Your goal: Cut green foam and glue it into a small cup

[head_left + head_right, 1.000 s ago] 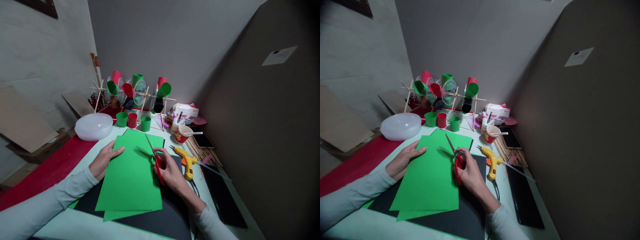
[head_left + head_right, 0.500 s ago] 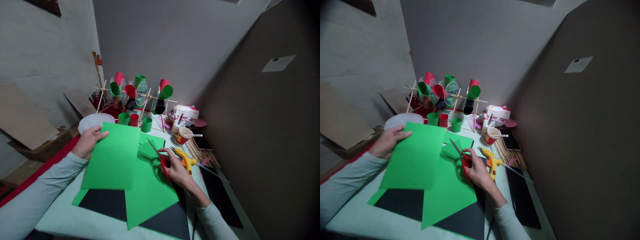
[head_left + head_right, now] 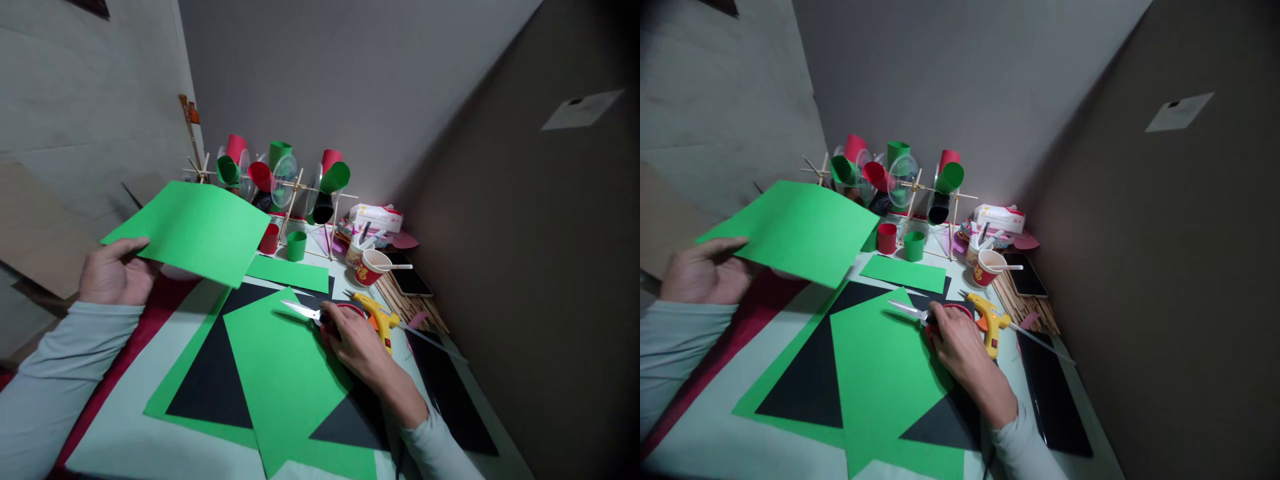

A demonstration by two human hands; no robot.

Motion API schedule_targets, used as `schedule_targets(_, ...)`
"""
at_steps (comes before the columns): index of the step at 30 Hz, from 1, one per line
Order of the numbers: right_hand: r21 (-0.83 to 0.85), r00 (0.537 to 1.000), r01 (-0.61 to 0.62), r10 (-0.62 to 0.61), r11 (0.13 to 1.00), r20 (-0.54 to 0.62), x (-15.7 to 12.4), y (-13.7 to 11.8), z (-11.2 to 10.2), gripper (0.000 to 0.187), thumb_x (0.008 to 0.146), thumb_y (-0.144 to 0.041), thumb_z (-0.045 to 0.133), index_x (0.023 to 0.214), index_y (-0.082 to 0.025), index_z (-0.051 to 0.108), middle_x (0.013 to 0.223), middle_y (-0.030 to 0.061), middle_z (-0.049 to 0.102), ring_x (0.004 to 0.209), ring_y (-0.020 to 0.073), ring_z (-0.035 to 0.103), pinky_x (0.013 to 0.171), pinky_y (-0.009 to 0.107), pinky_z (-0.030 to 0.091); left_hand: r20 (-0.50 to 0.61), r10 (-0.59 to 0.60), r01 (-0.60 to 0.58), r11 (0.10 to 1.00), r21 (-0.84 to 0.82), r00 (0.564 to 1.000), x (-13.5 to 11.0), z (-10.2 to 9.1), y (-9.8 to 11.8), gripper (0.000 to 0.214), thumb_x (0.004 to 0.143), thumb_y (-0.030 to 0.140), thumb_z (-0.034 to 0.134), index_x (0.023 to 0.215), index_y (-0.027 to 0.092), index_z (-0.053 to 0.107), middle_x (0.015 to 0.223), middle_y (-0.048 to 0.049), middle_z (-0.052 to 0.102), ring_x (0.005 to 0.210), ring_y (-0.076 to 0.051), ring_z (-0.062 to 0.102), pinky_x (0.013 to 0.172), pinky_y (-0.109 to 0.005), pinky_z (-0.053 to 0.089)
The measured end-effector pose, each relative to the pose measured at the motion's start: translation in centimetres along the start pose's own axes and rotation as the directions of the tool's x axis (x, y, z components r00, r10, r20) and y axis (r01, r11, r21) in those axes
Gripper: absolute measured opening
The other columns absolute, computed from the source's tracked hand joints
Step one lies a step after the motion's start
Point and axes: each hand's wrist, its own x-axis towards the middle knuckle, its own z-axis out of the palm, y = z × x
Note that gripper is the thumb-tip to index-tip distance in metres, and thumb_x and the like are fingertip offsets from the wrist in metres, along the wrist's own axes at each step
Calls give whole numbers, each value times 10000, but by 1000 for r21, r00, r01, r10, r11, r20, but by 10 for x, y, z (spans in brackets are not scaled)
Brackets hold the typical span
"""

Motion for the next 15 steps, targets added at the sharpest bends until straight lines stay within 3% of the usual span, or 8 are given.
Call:
schedule_targets(4, -89, 1000, 0, 2, 996, 20, -4, -2, -4, 489, 822, -68, 528, 1304, -137, 565, 1006, 173, 688, 887, 290, 626, 757, 391, 453, 89, -79, 83, 995, -48, 993, -11, 4, -2, 505, 712, -72, 507, 1152, 123, 661, 890, -33, 777, 975, -217, 688, 955, -422, 580)
schedule_targets(8, -76, 1000, 0, 2, 997, 16, -11, -4, -5, 504, 806, -45, 516, 1284, -181, 598, 982, 137, 693, 869, 268, 616, 765, 384, 459, 120, -147, 157, 985, -75, 982, -19, 4, -8, 553, 706, -71, 504, 1214, 102, 640, 940, -61, 778, 920, -214, 701, 885, -400, 616)
schedule_targets(15, 217, 991, -83, 104, 973, -87, -20, -9, -25, 382, 751, -131, 646, 1125, -194, 693, 1003, 171, 709, 1002, 383, 614, 907, 550, 430, 175, -181, 203, 973, -115, 968, -35, 12, -5, 569, 722, -21, 519, 1250, 145, 648, 993, -63, 782, 871, -188, 718, 724, -270, 646)
